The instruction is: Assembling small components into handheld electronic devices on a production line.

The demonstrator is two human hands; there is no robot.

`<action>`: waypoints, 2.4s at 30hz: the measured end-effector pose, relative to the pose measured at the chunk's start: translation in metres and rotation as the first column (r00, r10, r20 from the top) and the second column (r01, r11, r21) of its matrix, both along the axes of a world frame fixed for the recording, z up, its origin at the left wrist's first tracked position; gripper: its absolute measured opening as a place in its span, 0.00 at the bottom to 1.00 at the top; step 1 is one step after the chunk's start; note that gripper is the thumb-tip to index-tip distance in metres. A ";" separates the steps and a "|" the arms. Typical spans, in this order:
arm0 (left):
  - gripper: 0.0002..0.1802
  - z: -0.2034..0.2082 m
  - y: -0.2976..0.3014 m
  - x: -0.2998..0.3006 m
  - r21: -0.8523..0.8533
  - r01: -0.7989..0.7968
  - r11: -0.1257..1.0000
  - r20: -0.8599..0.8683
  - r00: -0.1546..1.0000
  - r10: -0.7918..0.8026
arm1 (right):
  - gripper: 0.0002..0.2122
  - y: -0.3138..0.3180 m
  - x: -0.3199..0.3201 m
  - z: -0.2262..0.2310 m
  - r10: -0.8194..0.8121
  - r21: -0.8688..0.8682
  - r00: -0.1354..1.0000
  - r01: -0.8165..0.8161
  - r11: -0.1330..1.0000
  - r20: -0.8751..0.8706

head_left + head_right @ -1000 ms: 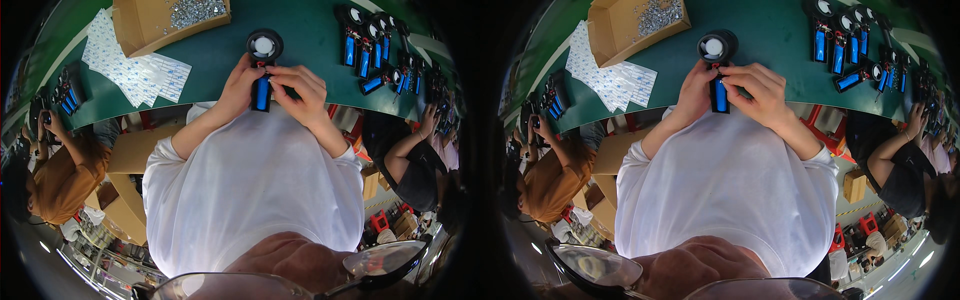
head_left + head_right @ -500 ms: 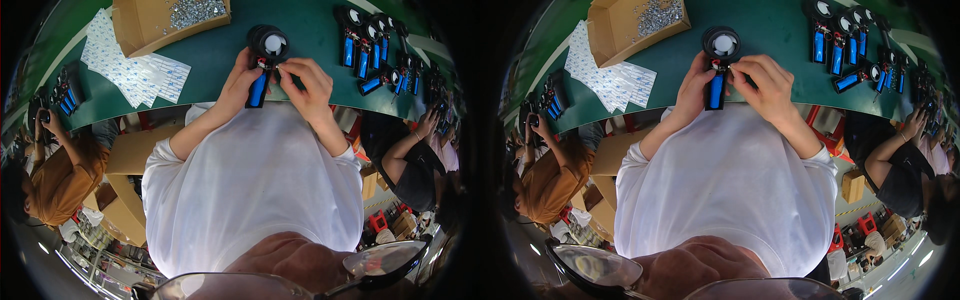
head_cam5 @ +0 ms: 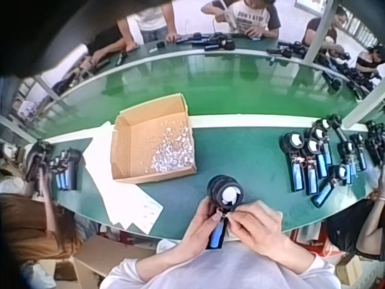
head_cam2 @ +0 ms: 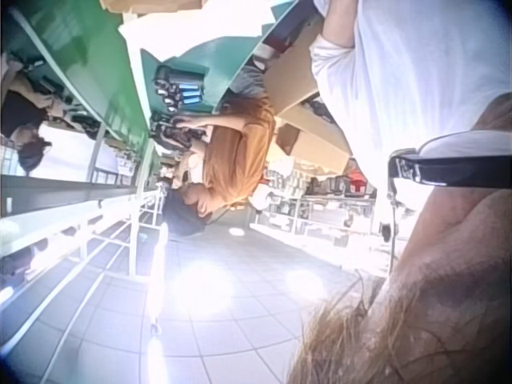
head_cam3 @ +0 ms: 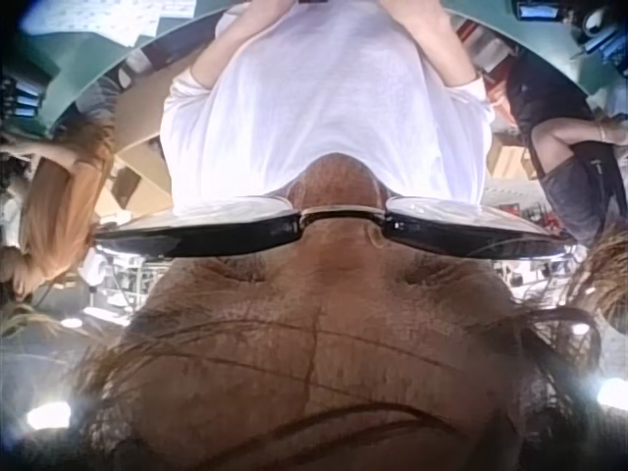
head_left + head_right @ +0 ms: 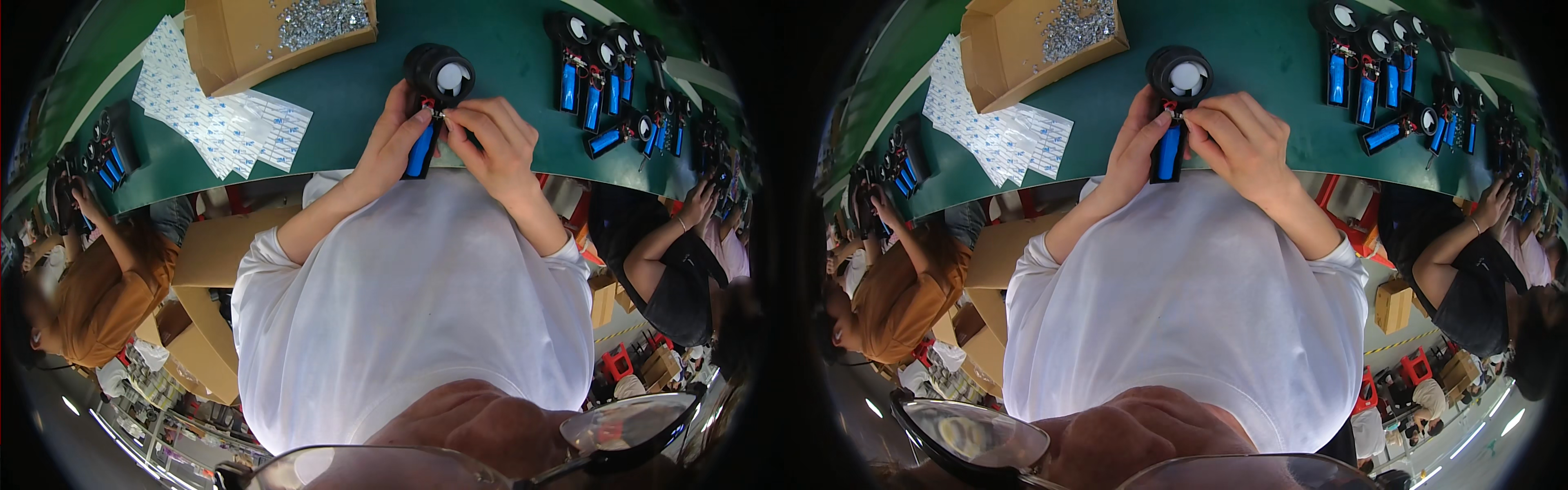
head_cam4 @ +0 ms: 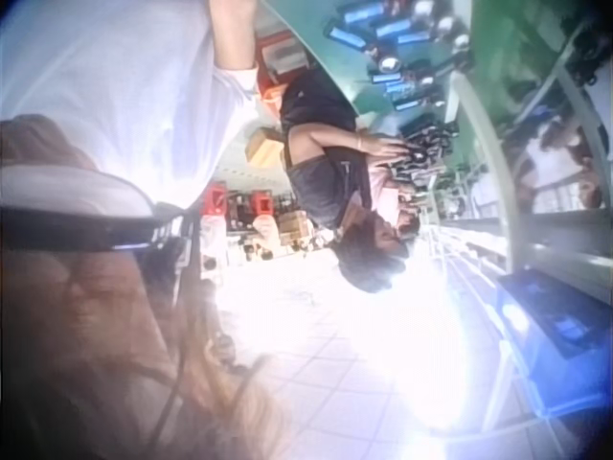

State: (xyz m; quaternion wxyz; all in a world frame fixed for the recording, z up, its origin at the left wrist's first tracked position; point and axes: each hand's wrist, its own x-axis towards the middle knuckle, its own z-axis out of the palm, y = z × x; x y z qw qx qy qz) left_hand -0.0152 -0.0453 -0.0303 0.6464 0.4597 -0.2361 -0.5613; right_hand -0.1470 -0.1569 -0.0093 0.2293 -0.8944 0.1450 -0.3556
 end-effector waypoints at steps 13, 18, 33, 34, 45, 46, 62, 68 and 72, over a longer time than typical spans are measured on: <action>0.26 0.002 0.002 0.010 -0.002 0.160 0.987 0.253 0.955 -0.154 | 0.10 -0.011 -0.010 -0.006 0.150 -0.142 0.988 -0.151 0.978 -0.022; 0.26 0.001 0.001 0.006 -0.011 0.138 0.990 0.360 0.925 -0.125 | 0.11 -0.010 -0.011 -0.008 0.156 -0.175 0.987 -0.160 0.972 -0.036; 0.26 -0.009 0.003 -0.001 -0.059 0.018 0.998 0.661 0.750 0.025 | 0.10 -0.005 -0.006 -0.011 0.112 -0.113 0.992 -0.117 0.987 -0.054; 0.26 -0.010 0.003 -0.001 -0.065 0.027 0.998 0.658 0.753 0.022 | 0.10 -0.004 -0.007 -0.011 0.118 -0.106 0.991 -0.125 0.986 -0.071; 0.28 -0.005 0.006 0.003 -0.057 0.061 0.997 0.429 0.903 -0.031 | 0.09 0.005 -0.004 -0.012 0.081 0.235 0.994 -0.095 0.967 0.068; 0.28 -0.005 0.004 0.003 -0.114 0.050 0.992 0.424 0.906 0.003 | 0.08 0.008 -0.004 -0.014 0.037 0.318 0.993 -0.071 0.945 0.110; 0.33 -0.009 0.004 0.004 -0.148 0.113 0.982 0.399 0.916 -0.045 | 0.08 0.021 -0.004 -0.013 -0.056 0.390 0.984 -0.015 0.921 0.170; 0.34 -0.002 0.006 0.002 -0.188 0.124 0.974 0.444 0.896 -0.028 | 0.10 0.018 -0.007 -0.011 -0.037 0.025 0.984 0.033 0.999 0.172; 0.34 -0.003 0.004 0.000 -0.231 0.101 0.968 0.417 0.909 0.004 | 0.10 0.012 -0.011 -0.009 -0.020 -0.082 0.989 0.032 0.996 0.147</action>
